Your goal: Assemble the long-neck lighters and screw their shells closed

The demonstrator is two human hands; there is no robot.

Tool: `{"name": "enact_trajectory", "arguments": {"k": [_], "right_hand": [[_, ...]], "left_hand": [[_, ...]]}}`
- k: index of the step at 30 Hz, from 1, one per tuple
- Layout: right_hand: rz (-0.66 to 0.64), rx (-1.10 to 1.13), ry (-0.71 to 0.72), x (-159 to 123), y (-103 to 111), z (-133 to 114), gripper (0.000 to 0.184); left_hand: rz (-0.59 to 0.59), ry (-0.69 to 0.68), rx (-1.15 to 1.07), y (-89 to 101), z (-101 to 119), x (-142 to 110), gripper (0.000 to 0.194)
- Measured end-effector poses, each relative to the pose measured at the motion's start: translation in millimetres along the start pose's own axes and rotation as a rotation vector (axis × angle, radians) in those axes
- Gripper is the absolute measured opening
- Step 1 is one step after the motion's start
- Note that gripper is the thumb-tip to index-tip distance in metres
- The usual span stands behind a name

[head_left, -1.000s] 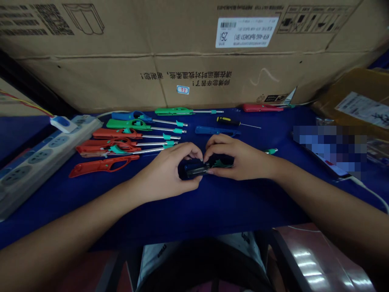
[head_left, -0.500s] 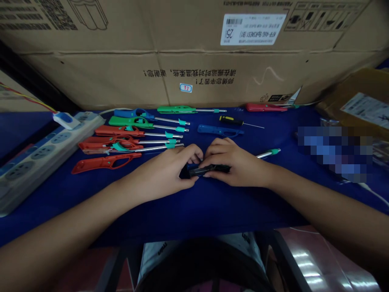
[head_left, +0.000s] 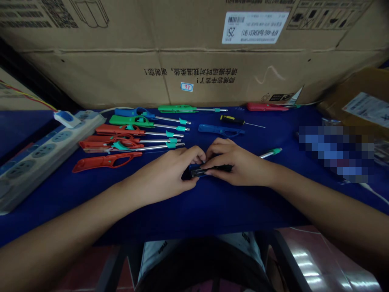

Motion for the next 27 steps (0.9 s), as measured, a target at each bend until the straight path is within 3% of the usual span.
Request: {"name": "enact_trajectory", "arguments": {"k": [11,17,27], "right_hand": [[-0.083,-0.127,0.05,1.4,5.7,-8.7,0.018],[-0.022,-0.085,-0.064,1.9,5.8,-2.1,0.012],[-0.062,-0.027,-0.003,1.1,8.9,-3.4,0.013]], "left_hand": [[-0.009,0.001,-0.042,-0.2,1.3,2.1,0.031],[0.003,0.003,-0.052,0.9,1.3,2.5,0.029],[-0.011,0.007,-0.048,1.5,2.8,3.3,0.029]]}}
Point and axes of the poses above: each hand's wrist, its own x-axis towards the middle knuckle, its own y-axis out of the back of the hand, z = x × y, the point moved 7 cm from there along x, towards the middle knuckle, and after that the axes turned 7 degrees about y, right-handed, at the moved point
